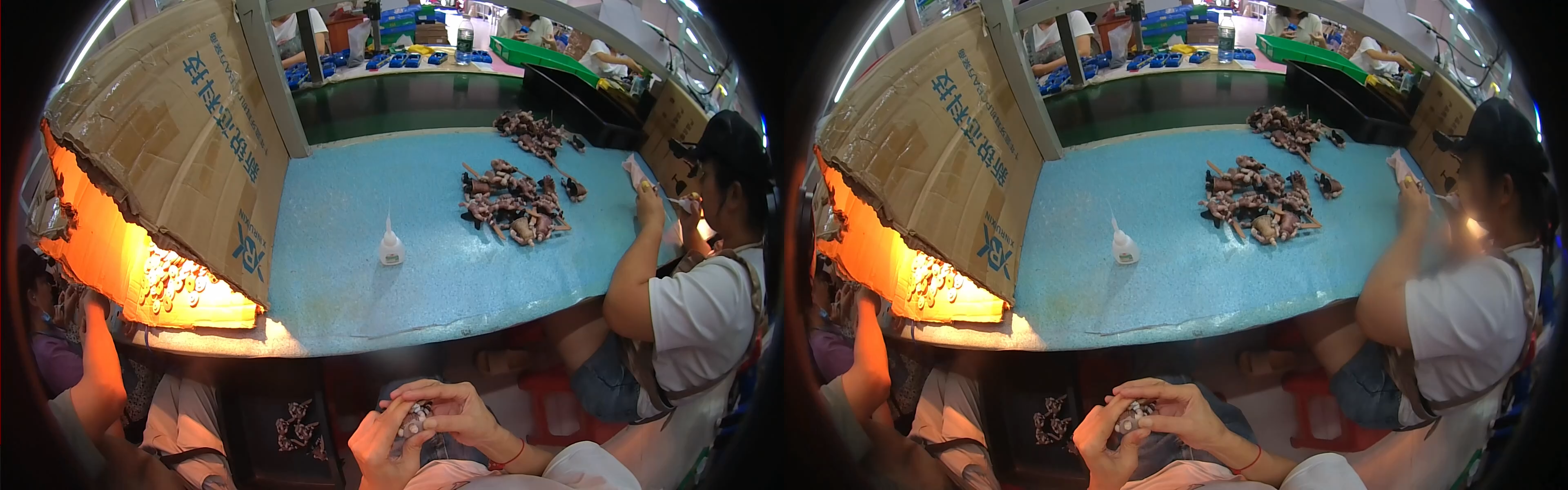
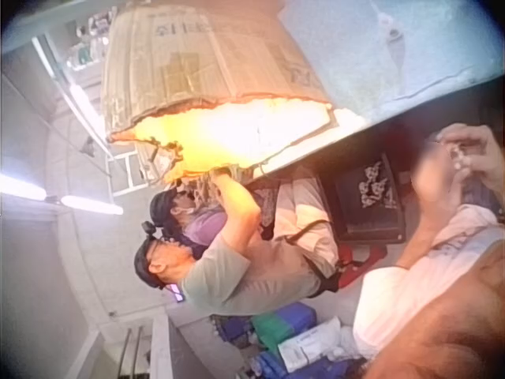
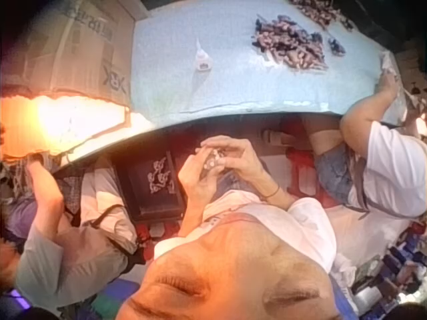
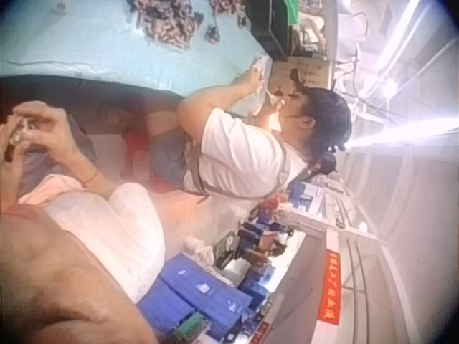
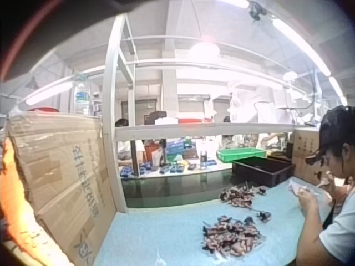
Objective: The person assembles toy figurines by fitting components together by hand and applying glue onto the pieces using a squeeze bottle.
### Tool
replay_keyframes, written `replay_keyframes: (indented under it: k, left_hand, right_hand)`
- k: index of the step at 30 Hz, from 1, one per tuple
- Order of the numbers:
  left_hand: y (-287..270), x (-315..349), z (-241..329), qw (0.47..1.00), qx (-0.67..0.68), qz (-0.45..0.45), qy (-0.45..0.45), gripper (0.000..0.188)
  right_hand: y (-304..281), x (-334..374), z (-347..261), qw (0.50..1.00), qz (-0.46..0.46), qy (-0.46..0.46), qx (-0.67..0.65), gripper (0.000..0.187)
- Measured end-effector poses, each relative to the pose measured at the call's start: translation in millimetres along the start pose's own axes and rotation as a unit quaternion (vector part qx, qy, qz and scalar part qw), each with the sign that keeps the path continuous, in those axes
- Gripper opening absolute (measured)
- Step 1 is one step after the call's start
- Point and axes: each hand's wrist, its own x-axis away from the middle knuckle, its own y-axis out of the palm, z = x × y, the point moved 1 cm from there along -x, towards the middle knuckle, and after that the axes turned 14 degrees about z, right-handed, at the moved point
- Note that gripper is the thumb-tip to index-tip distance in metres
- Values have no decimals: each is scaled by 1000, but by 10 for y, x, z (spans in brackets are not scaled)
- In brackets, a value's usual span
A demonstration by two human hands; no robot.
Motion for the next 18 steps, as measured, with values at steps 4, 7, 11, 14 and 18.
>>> replay_keyframes:
  k: [4,7,11,14,18]
  left_hand:
    - [-18,2,11,1000,-7,-7,-4,35]
    - [-19,-13,12,1000,-8,-10,-6,35]
    - [-8,-28,1,1000,-8,-11,-13,35]
    - [-13,-12,1,1000,-12,-16,-10,35]
    - [-10,-16,19,1000,-12,-10,4,35]
  right_hand:
    - [21,4,-15,1000,0,-2,2,40]
    - [41,-8,-37,1000,3,-1,4,40]
    - [51,-34,-42,1000,3,5,-13,40]
    - [42,-20,-35,1000,3,5,-18,40]
    - [39,-11,-44,1000,-16,-6,-11,39]
